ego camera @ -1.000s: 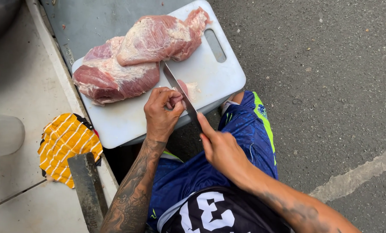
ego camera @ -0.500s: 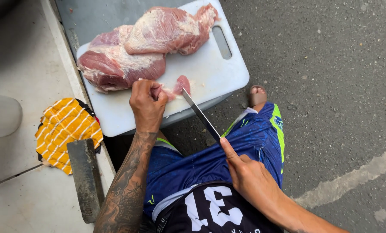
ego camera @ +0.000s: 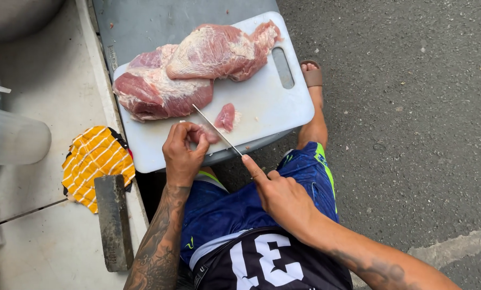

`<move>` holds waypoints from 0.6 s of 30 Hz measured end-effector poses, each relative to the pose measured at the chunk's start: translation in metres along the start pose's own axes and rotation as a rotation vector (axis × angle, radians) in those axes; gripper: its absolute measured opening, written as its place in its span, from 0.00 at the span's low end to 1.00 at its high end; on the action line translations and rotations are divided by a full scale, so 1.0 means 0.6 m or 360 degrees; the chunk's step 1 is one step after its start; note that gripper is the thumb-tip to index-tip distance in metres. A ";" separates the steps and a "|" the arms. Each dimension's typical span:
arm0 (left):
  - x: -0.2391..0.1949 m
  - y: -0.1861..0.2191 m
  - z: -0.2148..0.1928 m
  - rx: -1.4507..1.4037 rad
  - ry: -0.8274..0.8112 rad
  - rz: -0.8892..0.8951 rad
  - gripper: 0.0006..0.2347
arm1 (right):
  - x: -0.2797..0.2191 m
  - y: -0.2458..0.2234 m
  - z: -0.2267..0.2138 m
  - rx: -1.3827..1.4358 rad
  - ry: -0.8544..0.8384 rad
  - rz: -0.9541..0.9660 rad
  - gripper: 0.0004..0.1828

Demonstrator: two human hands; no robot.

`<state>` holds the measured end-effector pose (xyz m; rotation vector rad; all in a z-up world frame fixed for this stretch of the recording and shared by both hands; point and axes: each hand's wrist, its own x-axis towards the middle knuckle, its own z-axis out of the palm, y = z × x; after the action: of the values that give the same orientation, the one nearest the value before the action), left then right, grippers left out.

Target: The person uses a large knife to slice raw meat on a white cutting board. They repeatedly cut small pieces from larger chunks, adjusting the meat's position as needed.

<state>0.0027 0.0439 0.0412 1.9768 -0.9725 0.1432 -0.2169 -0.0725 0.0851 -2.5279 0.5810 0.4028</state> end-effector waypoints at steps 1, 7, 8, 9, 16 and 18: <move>0.003 -0.001 0.004 0.0008 0.0002 -0.0018 0.06 | -0.012 0.005 -0.013 -0.0001 -0.0017 -0.0010 0.40; -0.003 -0.011 -0.015 0.0062 0.0135 -0.0042 0.08 | -0.101 0.053 -0.048 -0.0274 -0.0379 -0.0002 0.47; -0.005 -0.026 -0.024 0.0125 0.0184 -0.0088 0.07 | -0.100 0.059 -0.047 -0.0279 -0.0356 0.0000 0.45; -0.012 -0.041 -0.031 0.0182 0.0221 -0.0134 0.06 | -0.102 0.066 -0.043 -0.0278 -0.0336 0.0013 0.44; -0.030 -0.040 -0.053 0.0105 0.0226 -0.0172 0.07 | -0.033 0.017 -0.069 0.0047 -0.0135 -0.0176 0.36; -0.037 -0.038 -0.049 0.0065 0.0298 -0.0157 0.09 | -0.020 0.008 -0.054 0.0014 -0.0020 -0.0400 0.37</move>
<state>0.0106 0.0855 0.0331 2.0035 -0.7554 0.2896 -0.2242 -0.0896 0.1145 -2.5464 0.2545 0.3223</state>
